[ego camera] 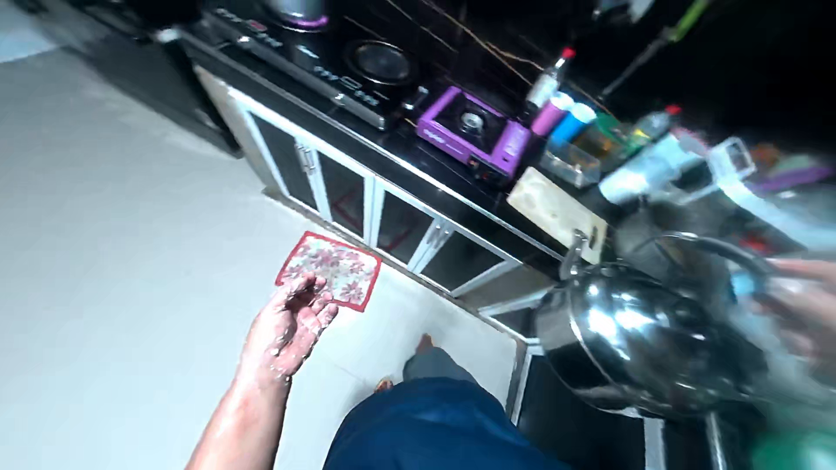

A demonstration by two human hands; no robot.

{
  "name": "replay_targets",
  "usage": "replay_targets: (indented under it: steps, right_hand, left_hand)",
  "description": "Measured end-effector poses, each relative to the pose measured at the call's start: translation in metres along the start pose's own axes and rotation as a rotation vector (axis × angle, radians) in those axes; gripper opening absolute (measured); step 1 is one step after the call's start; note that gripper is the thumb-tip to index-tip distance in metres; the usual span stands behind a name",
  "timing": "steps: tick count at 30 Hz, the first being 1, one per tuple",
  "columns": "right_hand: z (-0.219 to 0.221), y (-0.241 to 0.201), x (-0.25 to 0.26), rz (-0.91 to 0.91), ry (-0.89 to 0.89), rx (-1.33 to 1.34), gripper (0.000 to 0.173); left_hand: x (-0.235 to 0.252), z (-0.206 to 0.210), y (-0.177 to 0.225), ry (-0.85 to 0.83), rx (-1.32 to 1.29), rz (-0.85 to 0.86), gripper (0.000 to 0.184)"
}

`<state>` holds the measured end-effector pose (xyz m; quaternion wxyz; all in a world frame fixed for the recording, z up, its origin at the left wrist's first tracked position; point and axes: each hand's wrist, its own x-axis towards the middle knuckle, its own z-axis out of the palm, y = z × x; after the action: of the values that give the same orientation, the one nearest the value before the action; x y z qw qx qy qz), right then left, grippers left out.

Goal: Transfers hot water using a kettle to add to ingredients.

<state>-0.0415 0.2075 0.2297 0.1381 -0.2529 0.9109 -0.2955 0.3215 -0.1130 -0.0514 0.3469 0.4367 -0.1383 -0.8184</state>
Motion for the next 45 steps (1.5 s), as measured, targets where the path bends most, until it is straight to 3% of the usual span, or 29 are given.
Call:
replay_targets:
  steps: [5, 11, 16, 21, 28, 32, 35, 37, 41, 45]
  right_hand:
    - [0.121, -0.096, 0.098, -0.442, -0.319, -0.026, 0.033]
    - [0.244, -0.233, 0.189, -0.729, -0.692, -0.025, 0.028]
    - [0.33, -0.357, 0.249, -0.929, -0.909, -0.063, 0.026]
    - [0.416, -0.476, 0.282, -1.1, -1.034, -0.127, 0.024]
    - [0.539, -0.612, 0.292, -1.209, -1.099, -0.183, 0.022]
    - [0.604, -0.683, 0.295, -1.184, -1.102, -0.174, 0.022]
    - [0.643, -0.746, 0.3, -1.108, -1.112, -0.189, 0.022]
    - [0.666, -0.789, 0.308, -1.078, -1.089, -0.151, 0.022]
    - [0.711, -0.861, 0.333, -1.021, -1.028, -0.046, 0.023]
    - [0.764, -0.928, 0.364, -0.967, -1.028, 0.041, 0.026]
  left_hand:
    - [0.001, -0.038, 0.037, 0.088, -0.094, 0.166, 0.033]
    - [0.011, -0.094, 0.088, 0.15, -0.176, 0.42, 0.044]
    - [-0.001, -0.094, 0.128, 0.368, -0.315, 0.58, 0.055]
    - [0.006, -0.098, 0.145, 0.531, -0.43, 0.657, 0.056]
    - [0.046, -0.158, 0.18, 0.587, -0.653, 0.864, 0.047]
    - [0.092, -0.196, 0.264, 0.596, -0.686, 0.967, 0.048]
    - [0.13, -0.221, 0.344, 0.452, -0.525, 1.026, 0.047]
    - [0.157, -0.235, 0.407, 0.368, -0.424, 0.999, 0.044]
    - [0.22, -0.233, 0.52, 0.419, -0.375, 0.89, 0.049]
    - [0.294, -0.235, 0.604, 0.39, -0.323, 0.879, 0.045]
